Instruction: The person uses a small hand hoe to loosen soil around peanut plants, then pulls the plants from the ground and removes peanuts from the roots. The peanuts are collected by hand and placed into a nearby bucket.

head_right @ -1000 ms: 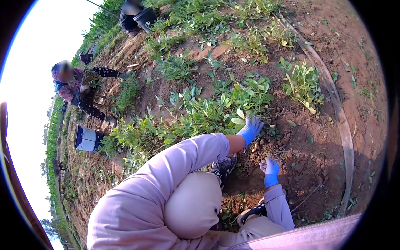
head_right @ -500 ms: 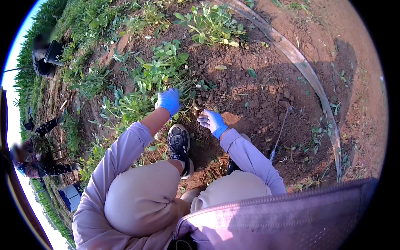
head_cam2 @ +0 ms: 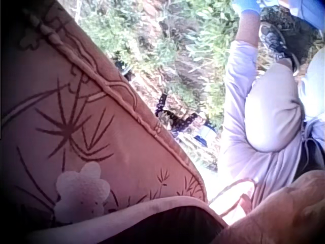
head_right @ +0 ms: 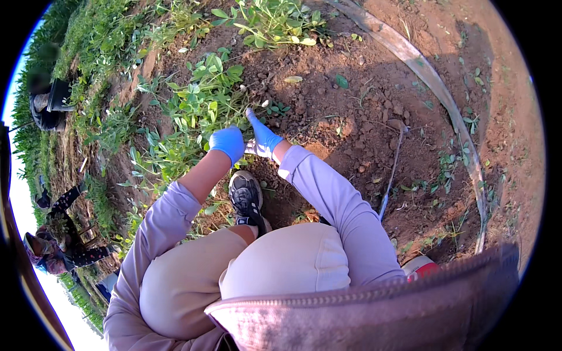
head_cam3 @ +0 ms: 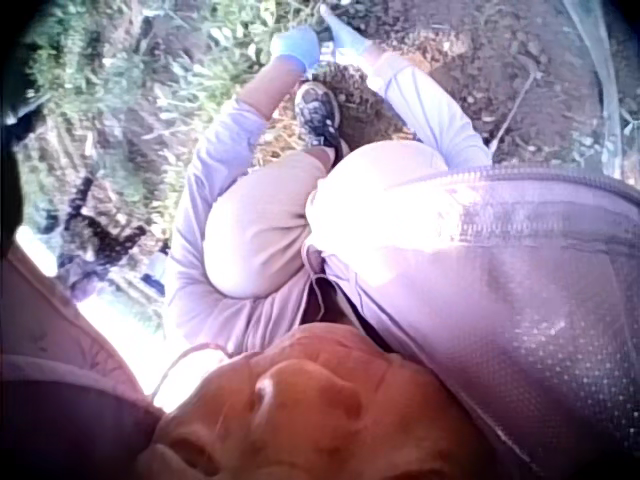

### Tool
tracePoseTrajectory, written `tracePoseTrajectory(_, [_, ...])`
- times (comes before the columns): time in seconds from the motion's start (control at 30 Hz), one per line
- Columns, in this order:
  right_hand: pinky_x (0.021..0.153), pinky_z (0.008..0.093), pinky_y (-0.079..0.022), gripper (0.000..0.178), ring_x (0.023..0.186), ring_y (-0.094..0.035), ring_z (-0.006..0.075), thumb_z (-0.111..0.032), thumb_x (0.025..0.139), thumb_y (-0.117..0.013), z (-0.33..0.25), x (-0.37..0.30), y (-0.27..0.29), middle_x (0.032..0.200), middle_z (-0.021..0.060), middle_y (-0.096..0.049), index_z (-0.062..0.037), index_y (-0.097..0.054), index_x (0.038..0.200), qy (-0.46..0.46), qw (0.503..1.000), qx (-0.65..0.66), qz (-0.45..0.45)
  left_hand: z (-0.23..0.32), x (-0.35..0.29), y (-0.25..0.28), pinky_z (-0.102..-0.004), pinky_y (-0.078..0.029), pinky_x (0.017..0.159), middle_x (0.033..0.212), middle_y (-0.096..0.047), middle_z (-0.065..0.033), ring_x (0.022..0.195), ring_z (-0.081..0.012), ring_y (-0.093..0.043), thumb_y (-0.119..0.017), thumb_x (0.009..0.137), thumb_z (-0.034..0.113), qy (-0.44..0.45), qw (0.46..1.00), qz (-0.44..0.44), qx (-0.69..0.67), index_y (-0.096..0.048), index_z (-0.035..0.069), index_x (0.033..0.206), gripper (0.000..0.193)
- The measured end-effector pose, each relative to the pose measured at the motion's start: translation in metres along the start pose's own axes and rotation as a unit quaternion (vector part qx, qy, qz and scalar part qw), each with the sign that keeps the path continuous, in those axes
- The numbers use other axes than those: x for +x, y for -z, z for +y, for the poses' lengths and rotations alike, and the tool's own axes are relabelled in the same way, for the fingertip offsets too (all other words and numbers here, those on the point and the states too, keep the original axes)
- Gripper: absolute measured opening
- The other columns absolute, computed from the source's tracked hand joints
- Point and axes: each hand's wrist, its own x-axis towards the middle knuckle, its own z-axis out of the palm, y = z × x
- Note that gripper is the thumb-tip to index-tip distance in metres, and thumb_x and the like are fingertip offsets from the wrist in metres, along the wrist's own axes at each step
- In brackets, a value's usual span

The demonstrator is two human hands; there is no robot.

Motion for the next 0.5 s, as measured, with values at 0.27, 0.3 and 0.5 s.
tracePoseTrajectory(0.27, [0.071,0.037,-0.046,0.03,0.074,-0.057,0.0226,-0.034,0.083,-0.053,-0.004,0.019,-0.012,0.087,0.0086,-0.061,-0.007,-0.056,0.097,0.01,0.998,0.013,0.065,0.003,-0.004,-0.021,-0.0399,-0.048,0.073,0.09,-0.061,-0.02,0.083,-0.0326,-0.061,-0.052,0.078,0.032,0.031,0.993,-0.063,-0.094,-0.06,0.001,0.089,0.034])
tracePoseTrajectory(0.3, [0.073,0.0367,-0.046,0.032,0.077,-0.057,0.0228,-0.034,0.083,-0.053,-0.007,0.026,-0.001,0.089,0.0101,-0.061,-0.0065,-0.055,0.099,-0.005,0.999,0.015,0.038,0.005,-0.003,-0.022,-0.0401,-0.048,0.073,0.089,-0.061,-0.0201,0.083,-0.0328,-0.061,-0.051,0.078,0.032,0.026,0.993,-0.049,-0.104,-0.06,0.001,0.089,0.034])
tracePoseTrajectory(0.5, [0.064,0.037,-0.044,0.038,0.075,-0.054,0.0205,-0.033,0.083,-0.053,0.003,0.041,0.011,0.09,0.0115,-0.06,-0.0018,-0.055,0.104,0.094,0.967,-0.151,0.185,0.009,-0.009,-0.015,-0.0415,-0.047,0.073,0.087,-0.061,-0.0211,0.083,-0.0339,-0.06,-0.049,0.078,0.029,0.024,0.988,-0.054,-0.141,-0.059,0.001,0.09,0.032])
